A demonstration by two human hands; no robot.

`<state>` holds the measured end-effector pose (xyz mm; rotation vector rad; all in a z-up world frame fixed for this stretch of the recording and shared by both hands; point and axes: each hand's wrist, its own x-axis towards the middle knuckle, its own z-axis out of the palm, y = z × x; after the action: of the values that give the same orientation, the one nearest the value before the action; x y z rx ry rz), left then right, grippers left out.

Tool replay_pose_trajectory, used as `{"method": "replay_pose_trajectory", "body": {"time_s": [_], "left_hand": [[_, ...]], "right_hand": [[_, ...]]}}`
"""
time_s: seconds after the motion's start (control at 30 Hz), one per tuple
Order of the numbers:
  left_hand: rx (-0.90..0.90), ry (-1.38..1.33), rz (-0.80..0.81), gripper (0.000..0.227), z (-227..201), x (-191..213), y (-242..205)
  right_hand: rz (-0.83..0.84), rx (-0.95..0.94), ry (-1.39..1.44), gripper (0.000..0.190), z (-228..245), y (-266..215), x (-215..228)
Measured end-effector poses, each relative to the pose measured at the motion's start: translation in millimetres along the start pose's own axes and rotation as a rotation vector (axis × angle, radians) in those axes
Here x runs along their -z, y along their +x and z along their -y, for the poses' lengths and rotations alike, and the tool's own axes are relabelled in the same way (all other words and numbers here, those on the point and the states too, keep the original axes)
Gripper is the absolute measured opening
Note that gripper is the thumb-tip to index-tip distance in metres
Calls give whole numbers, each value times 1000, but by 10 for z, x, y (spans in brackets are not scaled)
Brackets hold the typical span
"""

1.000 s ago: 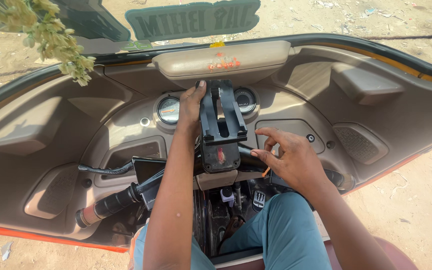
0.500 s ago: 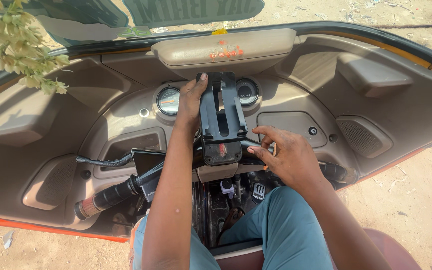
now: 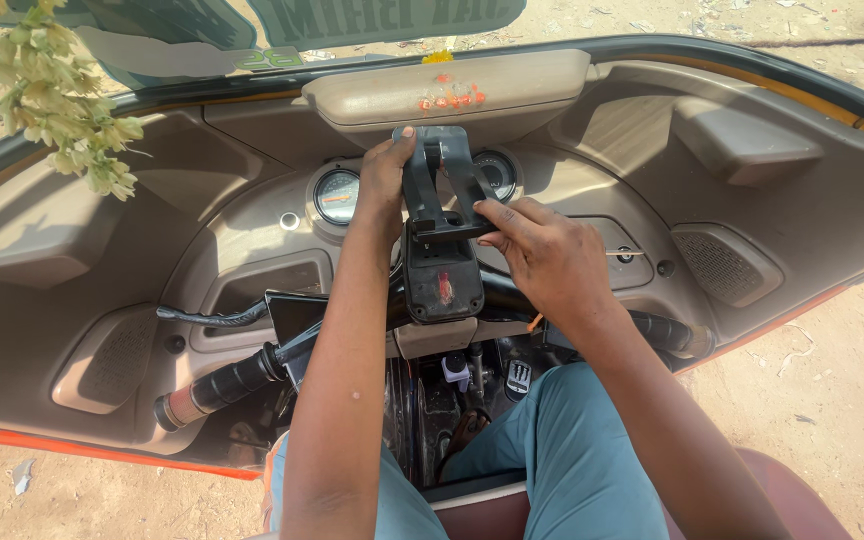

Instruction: The person disassembles the dashboard housing of an auto rickshaw using a screwdriver, applies lubricant from an oil can, and wipes the internal components with a purple cloth.

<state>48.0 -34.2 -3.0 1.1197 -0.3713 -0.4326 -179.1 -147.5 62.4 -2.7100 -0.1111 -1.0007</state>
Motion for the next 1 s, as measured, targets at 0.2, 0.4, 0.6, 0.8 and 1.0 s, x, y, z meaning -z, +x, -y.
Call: {"method": "replay_pose_trajectory", "body": {"time_s": [0.2, 0.4, 0.6, 0.8, 1.0], "left_hand": [[-63, 9, -16, 37, 98, -82, 90], [-138, 190, -60, 44, 168, -199, -20], [-98, 406, 125, 45, 162, -179, -199], [-41, 733, 327, 100, -89, 29, -272], [-98, 624, 364, 106, -111, -27, -316]], "right_hand": [[45, -3, -59, 28, -215, 50, 39], [52, 139, -85, 23, -614, -15, 85], [207, 34, 384, 32, -1179, 24, 23], [323, -95, 625, 33, -1450, -25, -128], [334, -160, 408, 37, -1237, -198, 58]]}}
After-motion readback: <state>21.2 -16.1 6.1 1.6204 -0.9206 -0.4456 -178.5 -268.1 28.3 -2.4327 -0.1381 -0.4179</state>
